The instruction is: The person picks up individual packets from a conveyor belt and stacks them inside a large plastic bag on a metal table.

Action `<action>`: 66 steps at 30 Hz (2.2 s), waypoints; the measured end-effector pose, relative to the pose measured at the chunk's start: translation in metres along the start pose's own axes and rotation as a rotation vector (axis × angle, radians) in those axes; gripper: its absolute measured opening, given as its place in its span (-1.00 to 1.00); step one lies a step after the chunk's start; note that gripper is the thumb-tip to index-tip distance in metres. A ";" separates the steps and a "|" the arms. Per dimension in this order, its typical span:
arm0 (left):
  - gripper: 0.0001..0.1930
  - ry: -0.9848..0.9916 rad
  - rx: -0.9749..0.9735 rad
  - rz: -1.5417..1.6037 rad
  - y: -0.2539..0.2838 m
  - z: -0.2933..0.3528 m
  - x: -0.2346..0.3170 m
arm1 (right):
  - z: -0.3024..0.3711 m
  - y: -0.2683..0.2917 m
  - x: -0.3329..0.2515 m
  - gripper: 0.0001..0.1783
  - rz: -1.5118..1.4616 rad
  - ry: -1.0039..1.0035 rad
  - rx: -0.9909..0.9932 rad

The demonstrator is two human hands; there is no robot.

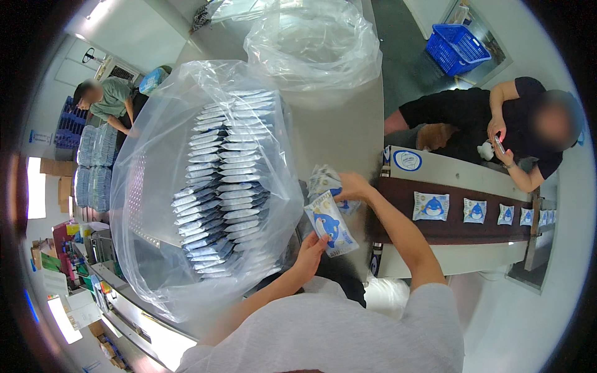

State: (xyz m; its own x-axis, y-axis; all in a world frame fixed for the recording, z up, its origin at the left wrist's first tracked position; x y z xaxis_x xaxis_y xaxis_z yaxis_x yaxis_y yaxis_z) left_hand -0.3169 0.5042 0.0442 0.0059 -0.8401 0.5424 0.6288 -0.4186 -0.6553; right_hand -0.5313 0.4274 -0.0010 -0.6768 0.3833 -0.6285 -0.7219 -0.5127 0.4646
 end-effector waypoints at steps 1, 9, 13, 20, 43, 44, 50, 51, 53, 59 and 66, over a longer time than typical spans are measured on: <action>-0.63 -0.074 0.001 -0.025 -0.008 0.005 0.012 | 0.024 -0.001 -0.003 -0.26 -0.060 0.008 0.086; -0.35 -0.317 -0.192 -0.523 -0.037 0.050 0.077 | 0.157 -0.077 -0.082 0.03 -1.293 0.283 0.457; -0.20 -0.651 -0.157 -0.871 -0.060 0.093 0.127 | 0.168 -0.074 -0.139 -0.01 -1.159 0.334 0.385; -0.08 -0.668 -0.049 -1.431 -0.073 0.198 0.241 | 0.078 -0.037 -0.225 -0.13 -1.178 0.530 0.202; -0.70 -0.983 0.251 0.076 0.262 0.113 0.413 | -0.171 -0.031 -0.397 0.10 0.808 0.125 0.288; -0.70 -0.953 0.310 0.006 0.257 0.103 0.404 | -0.169 -0.032 -0.399 0.10 0.812 0.103 0.285; -0.69 -0.863 0.410 -0.200 0.253 0.087 0.386 | -0.166 -0.034 -0.400 0.10 0.753 0.100 0.348; -0.69 -0.850 0.403 -0.218 0.249 0.084 0.380 | -0.158 -0.029 -0.398 0.08 0.759 0.144 0.402; -0.69 -0.820 0.388 -0.254 0.241 0.080 0.363 | -0.137 -0.026 -0.383 0.03 0.758 0.208 0.514; -0.68 -0.641 0.498 -0.338 0.277 0.142 0.259 | 0.020 -0.033 -0.314 -0.61 0.208 0.522 0.912; -0.66 -0.057 0.555 -0.698 0.322 0.200 0.078 | 0.108 -0.169 -0.048 -0.78 -0.038 -0.209 0.825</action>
State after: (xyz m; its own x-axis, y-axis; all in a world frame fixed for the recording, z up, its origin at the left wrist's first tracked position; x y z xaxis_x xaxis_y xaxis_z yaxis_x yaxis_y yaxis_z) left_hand 0.0416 0.3729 -0.0188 -0.4898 -0.4314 0.7577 0.7891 -0.5889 0.1747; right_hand -0.3928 0.5788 0.0179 -0.6042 0.5644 -0.5625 -0.5638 0.1961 0.8023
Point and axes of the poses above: each hand's wrist, its own z-axis away from the middle knuckle, its own y-axis out of the back of the hand, x = y × z, the point moved 6 cm from there along -z, towards the middle knuckle, and after that the axes turned 12 degrees about -x, right-handed, at the moved point
